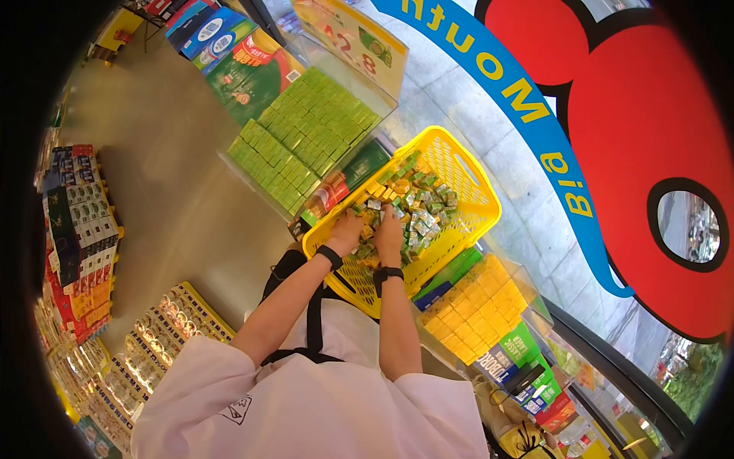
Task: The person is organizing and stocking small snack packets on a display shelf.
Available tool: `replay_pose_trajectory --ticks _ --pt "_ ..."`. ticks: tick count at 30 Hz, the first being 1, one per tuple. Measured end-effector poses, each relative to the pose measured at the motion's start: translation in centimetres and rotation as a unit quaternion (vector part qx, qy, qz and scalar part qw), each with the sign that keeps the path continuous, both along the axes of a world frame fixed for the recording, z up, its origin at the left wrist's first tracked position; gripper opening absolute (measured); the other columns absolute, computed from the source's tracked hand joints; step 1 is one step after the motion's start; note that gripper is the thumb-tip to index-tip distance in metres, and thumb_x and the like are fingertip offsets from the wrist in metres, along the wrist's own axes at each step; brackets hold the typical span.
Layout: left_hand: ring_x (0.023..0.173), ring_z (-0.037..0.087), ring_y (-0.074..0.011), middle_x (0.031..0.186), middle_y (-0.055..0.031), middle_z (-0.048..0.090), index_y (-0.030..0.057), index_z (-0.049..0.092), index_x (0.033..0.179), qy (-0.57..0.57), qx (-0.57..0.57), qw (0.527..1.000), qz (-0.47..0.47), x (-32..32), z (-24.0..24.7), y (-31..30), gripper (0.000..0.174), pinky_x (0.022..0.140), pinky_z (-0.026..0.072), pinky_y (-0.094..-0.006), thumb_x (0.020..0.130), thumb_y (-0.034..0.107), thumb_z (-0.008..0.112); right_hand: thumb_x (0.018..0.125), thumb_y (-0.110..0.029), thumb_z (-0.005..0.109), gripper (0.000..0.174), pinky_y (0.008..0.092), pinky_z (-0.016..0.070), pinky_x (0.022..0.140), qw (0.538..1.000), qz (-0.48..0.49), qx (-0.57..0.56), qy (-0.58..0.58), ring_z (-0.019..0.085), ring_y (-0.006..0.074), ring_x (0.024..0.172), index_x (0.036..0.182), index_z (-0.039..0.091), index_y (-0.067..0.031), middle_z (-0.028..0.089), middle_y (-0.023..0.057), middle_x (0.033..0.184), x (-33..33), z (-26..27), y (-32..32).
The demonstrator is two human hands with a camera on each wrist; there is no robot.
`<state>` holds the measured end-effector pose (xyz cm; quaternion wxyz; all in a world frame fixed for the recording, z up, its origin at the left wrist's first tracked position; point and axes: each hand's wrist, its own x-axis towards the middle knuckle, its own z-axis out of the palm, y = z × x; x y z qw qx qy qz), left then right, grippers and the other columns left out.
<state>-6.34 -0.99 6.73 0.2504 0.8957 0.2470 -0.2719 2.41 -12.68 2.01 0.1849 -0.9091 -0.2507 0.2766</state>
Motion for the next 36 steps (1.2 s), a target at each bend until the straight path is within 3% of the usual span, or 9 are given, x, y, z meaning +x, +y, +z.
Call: replay_pose_trajectory --ticks 2,4,5,9,17,21,25,34,36 --pt "0.119 0.064 -0.0478 0.134 -0.0304 0.056 -0.008 0.07 0.118 -0.033 -0.022 0.999 0.011 -1.1 1.0 0.1 0.03 0.097 0.0602 -0.0505 0.089 -0.002 0.072 0.096 0.001 0.075 0.046 0.0522 0.0564 0.071 1.0 -0.014 0.0 0.023 0.066 0.0434 0.087 0.135 0.052 -0.0086 0.066 0.0268 0.112 0.1 1.9 -0.2" --pt "0.113 0.065 -0.0495 0.125 -0.031 0.058 -0.0074 0.067 0.118 -0.222 -0.023 0.974 0.034 -1.8 1.8 0.0 0.032 0.094 0.0601 -0.0508 0.086 -0.009 0.066 0.087 -0.001 0.084 0.056 0.0506 0.0553 0.074 0.991 -0.005 0.102 0.085 0.072 0.0418 0.092 0.131 0.052 -0.0095 0.07 0.0232 0.109 0.6 3.3 -1.2" --pt "0.113 0.065 -0.0495 0.125 -0.031 0.058 -0.0074 0.067 0.118 -0.222 -0.024 0.974 0.033 -2.2 2.1 0.1 0.032 0.094 0.0601 -0.0508 0.086 -0.009 0.066 0.083 -0.002 0.087 0.057 0.0487 0.0555 0.077 0.984 0.012 0.166 0.068 0.073 0.0397 0.093 0.129 0.054 -0.0094 0.072 0.02 0.111 0.3 4.0 -1.7" --pt "0.107 0.064 -0.049 0.113 -0.0283 0.057 -0.0024 0.056 0.118 -0.321 -0.081 0.943 0.024 -3.0 6.6 2.0 0.033 0.084 0.0559 -0.0534 0.086 -0.008 0.062 0.084 -0.002 0.086 0.055 0.0473 0.0555 0.08 0.982 -0.002 0.144 0.12 0.07 0.0381 0.093 0.131 0.057 -0.008 0.07 0.0169 0.12 -0.6 11.9 -1.2" --pt "0.099 0.061 -0.0458 0.106 -0.0222 0.056 0.0041 0.056 0.127 -0.391 -0.186 0.902 0.007 -4.3 13.0 4.8 0.027 0.085 0.0515 -0.0527 0.102 0.003 0.064 0.085 -0.001 0.084 0.06 0.0445 0.0558 0.077 0.975 -0.026 0.209 0.067 0.07 0.0345 0.088 0.138 0.058 -0.0103 0.072 0.0163 0.108 -4.0 20.6 1.2" --pt "0.111 0.062 -0.049 0.12 -0.0261 0.061 -0.0006 0.05 0.136 -0.416 -0.227 0.88 0.016 -4.4 15.4 6.0 0.039 0.091 0.0534 -0.0523 0.101 0.002 0.065 0.084 0.002 0.082 0.063 0.0437 0.0564 0.078 0.978 -0.027 0.2 0.044 0.07 0.0346 0.089 0.142 0.059 -0.0107 0.073 0.0169 0.11 -4.7 22.5 1.6" --pt "0.121 0.062 -0.0498 0.132 -0.0301 0.062 -0.0053 0.046 0.142 -0.371 -0.265 0.89 -0.002 -4.2 15.5 7.4 0.048 0.097 0.0537 -0.0517 0.1 0.006 0.067 0.084 0.003 0.081 0.062 0.0438 0.0567 0.08 0.982 -0.034 0.184 0.041 0.07 0.035 0.092 0.141 0.062 -0.01 0.074 0.0176 0.114 -5.2 24.1 2.1" --pt "0.109 0.065 -0.0447 0.121 -0.0236 0.066 -0.0014 0.06 0.13 -0.389 -0.298 0.871 -0.046 -2.9 13.2 7.0 0.034 0.092 0.0538 -0.0483 0.102 0.015 0.07 0.083 -0.002 0.084 0.06 0.0436 0.0564 0.081 0.977 -0.042 0.208 -0.022 0.07 0.0354 0.095 0.14 0.065 -0.0078 0.073 0.0169 0.116 -6.1 24.0 0.3" --pt "0.107 0.065 -0.043 0.119 -0.0229 0.066 -0.0013 0.06 0.129 -0.379 -0.309 0.87 -0.058 -2.6 13.0 6.8 0.034 0.091 0.0536 -0.0477 0.102 0.016 0.07 0.084 -0.01 0.089 0.06 0.0404 0.0558 0.076 0.98 -0.055 0.186 -0.042 0.067 0.0292 0.083 0.139 0.066 -0.0084 0.072 0.0156 0.1 -6.1 24.0 -0.2"
